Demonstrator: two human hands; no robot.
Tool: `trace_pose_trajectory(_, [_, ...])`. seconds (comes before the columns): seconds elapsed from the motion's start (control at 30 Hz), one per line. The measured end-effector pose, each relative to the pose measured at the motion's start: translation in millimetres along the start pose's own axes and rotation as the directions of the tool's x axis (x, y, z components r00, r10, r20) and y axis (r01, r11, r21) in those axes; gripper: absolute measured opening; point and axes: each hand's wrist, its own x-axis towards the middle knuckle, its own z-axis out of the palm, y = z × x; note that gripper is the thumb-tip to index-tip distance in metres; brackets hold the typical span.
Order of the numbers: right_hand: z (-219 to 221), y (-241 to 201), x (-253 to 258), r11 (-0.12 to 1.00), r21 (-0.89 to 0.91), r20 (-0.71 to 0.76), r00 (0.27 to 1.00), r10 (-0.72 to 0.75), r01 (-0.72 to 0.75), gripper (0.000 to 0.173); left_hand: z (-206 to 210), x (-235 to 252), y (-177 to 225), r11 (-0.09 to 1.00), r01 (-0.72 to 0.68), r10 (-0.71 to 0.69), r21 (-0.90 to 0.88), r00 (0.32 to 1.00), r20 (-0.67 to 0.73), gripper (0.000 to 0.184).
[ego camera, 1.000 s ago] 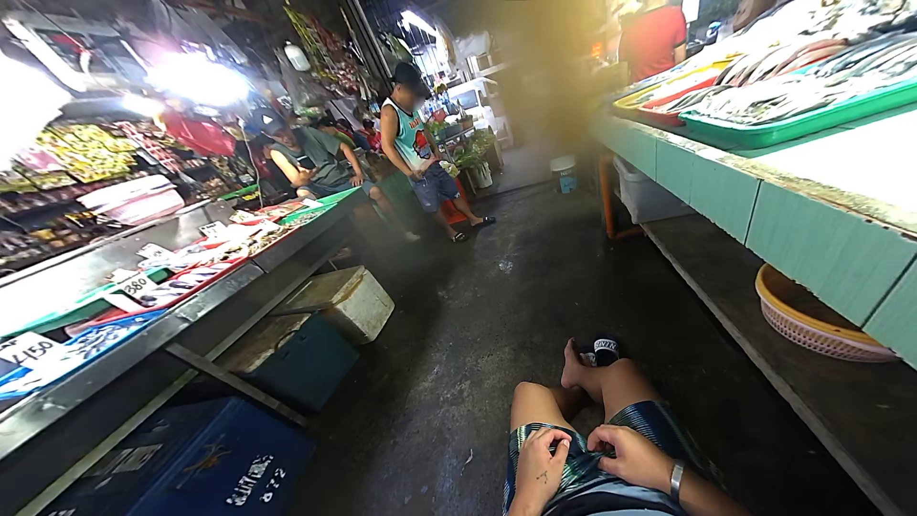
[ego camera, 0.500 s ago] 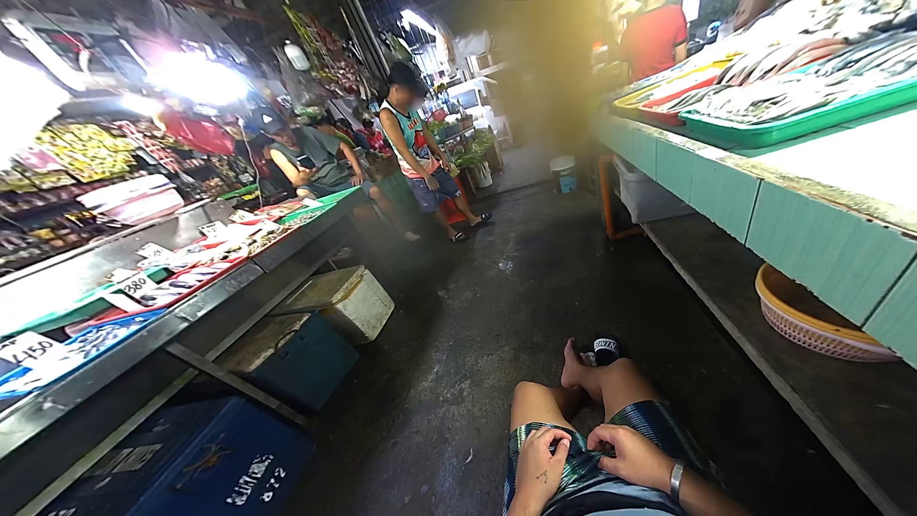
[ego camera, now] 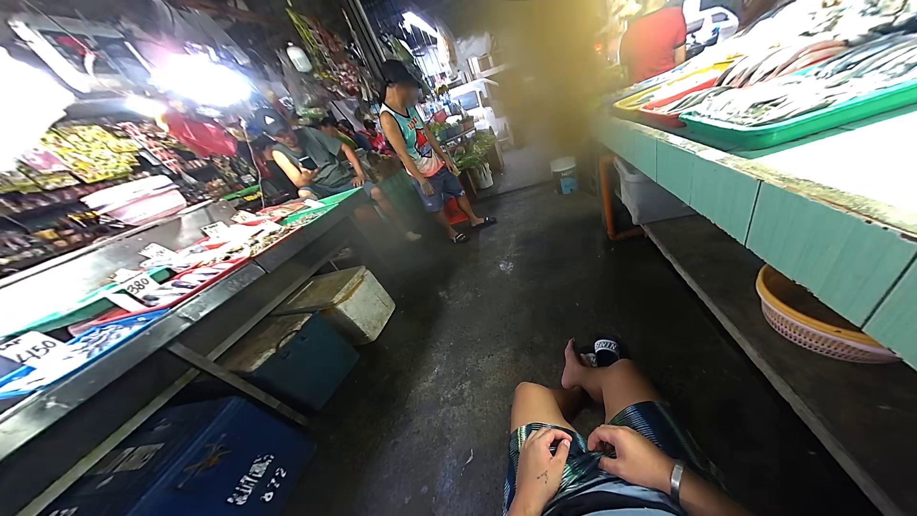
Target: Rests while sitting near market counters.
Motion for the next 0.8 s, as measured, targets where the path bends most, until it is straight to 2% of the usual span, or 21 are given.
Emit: trace_pose_trajectory(0.8, [0.0,0.7,-0.1,1.000,0.001,0.003,1.000,0.017,-0.017,0.027,1.4,1.4,0.0,1.000,-0.009,0.009,0.003,1.000,-0.006,0.025])
